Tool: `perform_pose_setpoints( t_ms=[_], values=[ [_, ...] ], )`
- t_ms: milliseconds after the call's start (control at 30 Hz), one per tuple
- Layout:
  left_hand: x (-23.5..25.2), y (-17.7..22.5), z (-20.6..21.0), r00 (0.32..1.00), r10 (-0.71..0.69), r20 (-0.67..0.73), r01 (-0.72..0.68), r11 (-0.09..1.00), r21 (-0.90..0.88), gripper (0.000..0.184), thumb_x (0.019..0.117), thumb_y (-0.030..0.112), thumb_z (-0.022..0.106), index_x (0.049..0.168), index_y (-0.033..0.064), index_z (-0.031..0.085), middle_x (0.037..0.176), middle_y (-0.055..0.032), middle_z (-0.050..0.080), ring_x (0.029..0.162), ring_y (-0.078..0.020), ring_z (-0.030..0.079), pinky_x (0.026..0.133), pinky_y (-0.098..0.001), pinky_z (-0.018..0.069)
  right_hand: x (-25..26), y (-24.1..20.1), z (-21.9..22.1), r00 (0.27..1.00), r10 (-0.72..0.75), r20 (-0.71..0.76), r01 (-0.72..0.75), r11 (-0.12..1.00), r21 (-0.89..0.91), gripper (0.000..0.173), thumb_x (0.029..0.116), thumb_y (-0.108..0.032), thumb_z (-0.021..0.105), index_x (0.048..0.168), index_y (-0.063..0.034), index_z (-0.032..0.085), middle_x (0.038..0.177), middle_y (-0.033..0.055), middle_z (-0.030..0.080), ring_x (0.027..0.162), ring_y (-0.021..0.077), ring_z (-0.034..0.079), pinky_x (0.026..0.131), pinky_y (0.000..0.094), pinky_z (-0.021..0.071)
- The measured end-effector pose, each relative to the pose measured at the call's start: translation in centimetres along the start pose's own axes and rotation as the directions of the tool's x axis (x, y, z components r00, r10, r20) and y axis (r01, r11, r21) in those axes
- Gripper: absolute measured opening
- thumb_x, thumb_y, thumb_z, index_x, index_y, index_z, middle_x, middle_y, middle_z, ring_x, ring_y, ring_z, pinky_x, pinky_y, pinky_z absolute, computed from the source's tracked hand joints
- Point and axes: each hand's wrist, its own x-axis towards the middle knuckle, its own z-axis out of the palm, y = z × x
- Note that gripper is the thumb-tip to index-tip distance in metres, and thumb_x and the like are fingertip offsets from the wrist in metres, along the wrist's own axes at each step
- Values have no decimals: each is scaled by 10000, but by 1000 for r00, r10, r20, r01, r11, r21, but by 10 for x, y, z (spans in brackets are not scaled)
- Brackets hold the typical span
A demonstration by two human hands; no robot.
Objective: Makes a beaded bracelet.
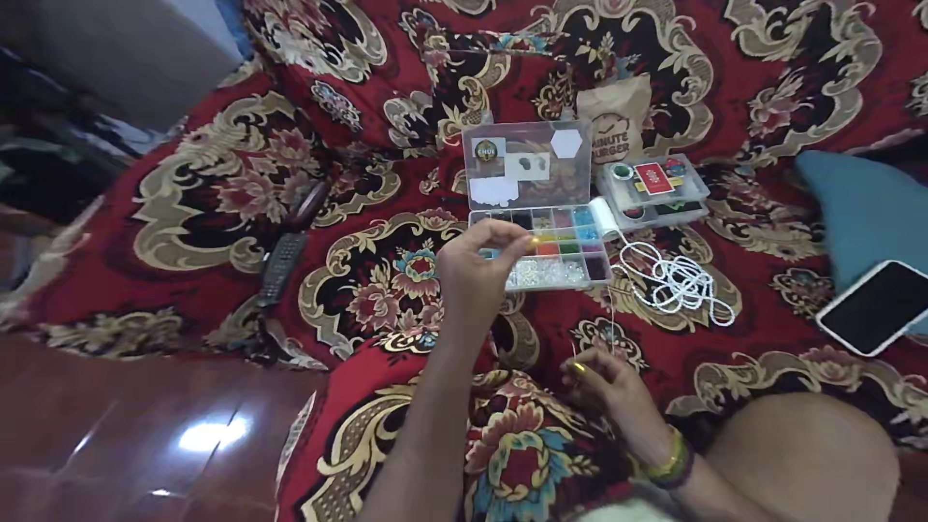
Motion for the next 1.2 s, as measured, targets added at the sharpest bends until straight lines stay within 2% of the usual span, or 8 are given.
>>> perform_pose_setpoints(
  t_ms=[100, 233, 600, 867, 1000, 1033, 1100, 1200],
  values=[
    [3, -50, 12, 955, -267, 131, 226, 937, 265, 189, 1041, 155, 587, 1053, 44, 740, 817, -55, 760, 704, -176, 716, 729, -437, 587, 2, -7, 2, 999, 16, -36, -16, 1000, -9, 162, 989, -54, 560, 1067, 4, 688, 1017, 63, 748, 864, 141, 735, 773, 299, 632],
    [-8, -95, 25, 864, -449, 226, 301, 822, 484, 133, 952, 76, 697, 1060, 59, 772, 1082, -153, 736, 1078, -369, 667, 998, -622, 450, 6, -12, 8, 997, 22, -76, -26, 998, -50, 123, 948, -41, 603, 996, 12, 703, 1202, 98, 698, 966, 148, 721, 812, 298, 630],
    [-16, -138, 38, 843, -444, 303, 234, 811, 537, 133, 914, 97, 737, 1033, 70, 789, 1120, -214, 685, 1129, -414, 597, 970, -598, 417, 37, -7, 30, 993, 95, -62, -97, 995, -29, 134, 955, -25, 598, 1023, 1, 711, 900, 38, 744, 771, 112, 718, 739, 266, 620],
    [-15, -137, 40, 842, -454, 292, 228, 790, 569, 114, 933, 127, 733, 1013, 59, 778, 1112, -215, 675, 1111, -422, 600, 947, -609, 423, 37, -4, 25, 988, 89, -127, -87, 996, 18, 171, 965, -6, 549, 1000, -9, 716, 865, 28, 739, 742, 92, 704, 725, 242, 605],
    [-31, -111, 30, 864, -436, 252, 382, 893, 237, 166, 966, 145, 686, 1045, 17, 754, 1025, -137, 729, 967, -268, 693, 898, -478, 538, 30, -9, 21, 986, 45, -160, -39, 998, 41, 174, 964, -20, 543, 989, -22, 716, 892, 25, 746, 725, 75, 696, 700, 226, 597],
    [-41, -104, 30, 810, -507, 295, 526, 850, 17, 163, 975, 117, 662, 1063, -6, 723, 998, -95, 729, 916, -176, 691, 871, -376, 556, 28, -11, 20, 985, 38, -169, -30, 998, 54, 168, 966, -20, 546, 986, -26, 713, 905, 26, 749, 719, 70, 693, 691, 220, 595],
    [-61, -90, 35, 628, -613, 480, 778, 510, -367, 148, 1005, 48, 591, 1114, -32, 651, 980, -64, 726, 872, -118, 702, 831, -290, 579, 25, -13, 20, 982, 29, -188, -14, 997, 79, 149, 963, -14, 560, 981, -22, 708, 921, 36, 752, 707, 65, 690, 673, 213, 591],
    [-69, -86, 42, 442, -586, 679, 890, 192, -413, 138, 1019, 15, 550, 1127, 7, 637, 952, -24, 720, 857, -100, 697, 822, -268, 576, 27, -12, 22, 980, 23, -197, -1, 994, 111, 130, 948, 1, 584, 970, -16, 711, 894, 42, 751, 693, 69, 692, 656, 215, 593]
  ],
)
